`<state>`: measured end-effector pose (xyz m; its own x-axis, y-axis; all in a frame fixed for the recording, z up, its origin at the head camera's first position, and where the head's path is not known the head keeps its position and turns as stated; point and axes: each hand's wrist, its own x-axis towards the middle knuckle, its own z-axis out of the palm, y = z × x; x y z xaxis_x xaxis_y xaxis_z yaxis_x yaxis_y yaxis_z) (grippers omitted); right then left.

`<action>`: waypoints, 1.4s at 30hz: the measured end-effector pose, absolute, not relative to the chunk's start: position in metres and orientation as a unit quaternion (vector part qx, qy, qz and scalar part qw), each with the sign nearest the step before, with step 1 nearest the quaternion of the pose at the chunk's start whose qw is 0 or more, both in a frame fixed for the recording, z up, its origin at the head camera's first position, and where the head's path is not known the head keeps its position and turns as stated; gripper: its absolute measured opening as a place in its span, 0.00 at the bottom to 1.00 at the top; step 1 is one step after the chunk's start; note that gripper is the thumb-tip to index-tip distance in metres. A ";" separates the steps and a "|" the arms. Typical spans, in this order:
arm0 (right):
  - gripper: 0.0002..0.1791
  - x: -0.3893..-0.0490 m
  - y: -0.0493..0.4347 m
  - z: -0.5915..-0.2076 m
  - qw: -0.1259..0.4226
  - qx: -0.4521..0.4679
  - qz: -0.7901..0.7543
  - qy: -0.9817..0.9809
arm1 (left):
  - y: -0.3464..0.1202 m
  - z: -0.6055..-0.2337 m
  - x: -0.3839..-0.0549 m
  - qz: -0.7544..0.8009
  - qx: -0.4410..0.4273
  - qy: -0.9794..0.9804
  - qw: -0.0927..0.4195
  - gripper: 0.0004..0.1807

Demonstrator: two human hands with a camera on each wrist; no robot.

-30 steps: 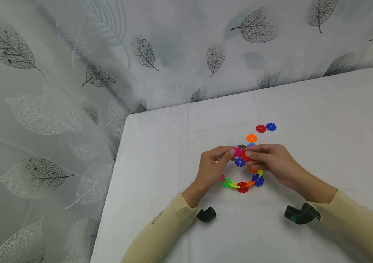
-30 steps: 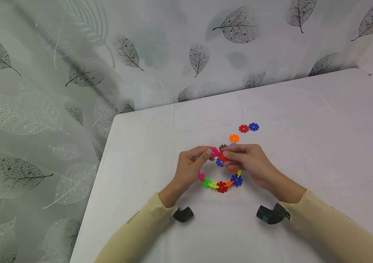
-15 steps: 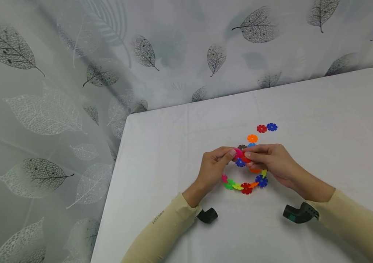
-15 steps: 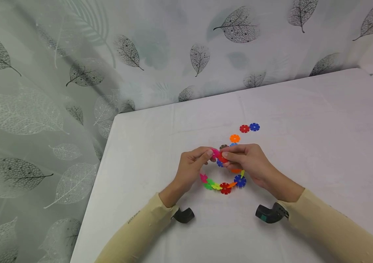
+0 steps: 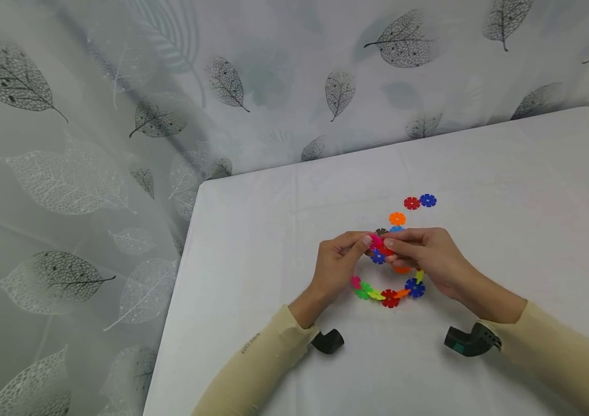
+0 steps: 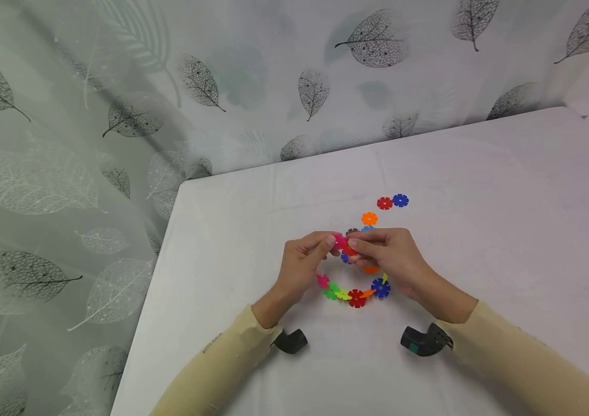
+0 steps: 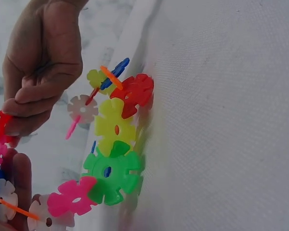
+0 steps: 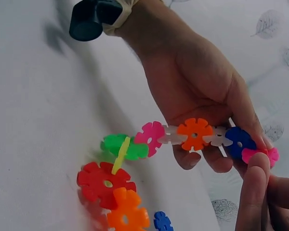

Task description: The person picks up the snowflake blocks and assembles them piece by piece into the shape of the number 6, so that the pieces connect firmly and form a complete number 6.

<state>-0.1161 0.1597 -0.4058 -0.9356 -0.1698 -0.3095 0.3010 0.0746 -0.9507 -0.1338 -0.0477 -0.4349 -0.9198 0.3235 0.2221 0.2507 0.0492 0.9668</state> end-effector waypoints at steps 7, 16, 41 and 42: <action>0.30 -0.115 0.164 -0.402 0.141 0.012 -0.651 0.746 | -0.049 -0.432 -0.134 0.673 0.149 0.723 0.049 0.13; 0.32 -0.120 0.189 -0.407 0.026 0.056 -0.605 0.794 | -0.047 -0.430 -0.134 0.676 0.112 0.726 0.057 0.12; 0.37 -0.127 0.198 -0.431 0.151 -0.013 -0.517 0.842 | -0.048 -0.430 -0.137 0.684 0.051 0.725 0.070 0.11; 0.37 -0.126 0.198 -0.430 0.145 -0.019 -0.519 0.842 | -0.048 -0.430 -0.137 0.683 0.046 0.725 0.071 0.11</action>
